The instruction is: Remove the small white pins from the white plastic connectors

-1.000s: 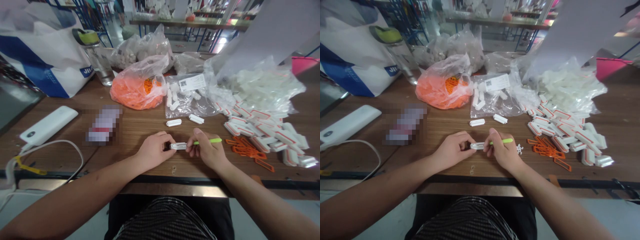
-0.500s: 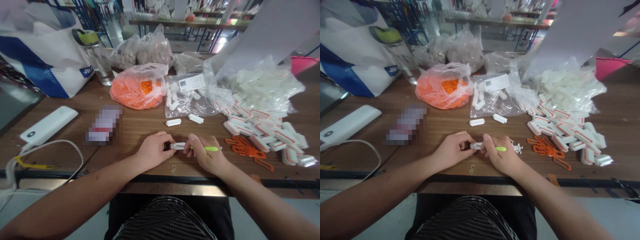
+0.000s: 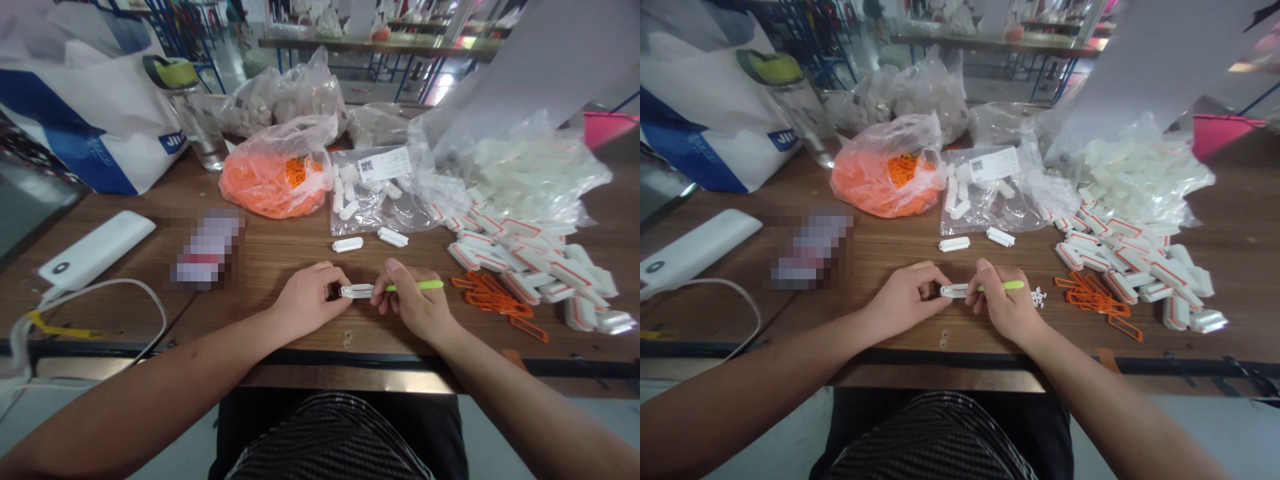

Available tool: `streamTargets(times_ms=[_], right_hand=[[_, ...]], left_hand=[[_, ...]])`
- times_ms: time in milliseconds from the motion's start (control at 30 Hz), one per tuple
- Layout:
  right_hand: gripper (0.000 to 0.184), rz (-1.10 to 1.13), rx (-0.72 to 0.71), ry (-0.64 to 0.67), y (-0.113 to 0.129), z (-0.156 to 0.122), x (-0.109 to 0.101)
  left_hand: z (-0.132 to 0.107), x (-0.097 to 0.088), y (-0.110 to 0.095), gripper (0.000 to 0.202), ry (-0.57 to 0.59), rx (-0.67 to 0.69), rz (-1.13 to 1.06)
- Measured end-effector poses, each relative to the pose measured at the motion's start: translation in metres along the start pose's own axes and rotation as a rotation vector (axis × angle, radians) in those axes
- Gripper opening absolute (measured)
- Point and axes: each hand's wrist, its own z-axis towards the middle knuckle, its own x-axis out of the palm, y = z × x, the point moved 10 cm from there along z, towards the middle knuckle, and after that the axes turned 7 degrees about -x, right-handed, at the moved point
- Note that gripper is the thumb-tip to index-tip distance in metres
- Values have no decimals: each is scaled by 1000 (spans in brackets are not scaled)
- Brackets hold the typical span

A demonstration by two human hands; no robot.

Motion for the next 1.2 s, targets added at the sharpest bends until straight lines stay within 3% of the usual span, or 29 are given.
streamTargets(times_ms=[500,1200], right_hand=[[56,48,6,-79,1,1,-6],[57,39,13,-73,-9,3,-4]], left_hand=[[0,0,-1,7,0,12,-7],[0,0,0,7,-1,19,0]])
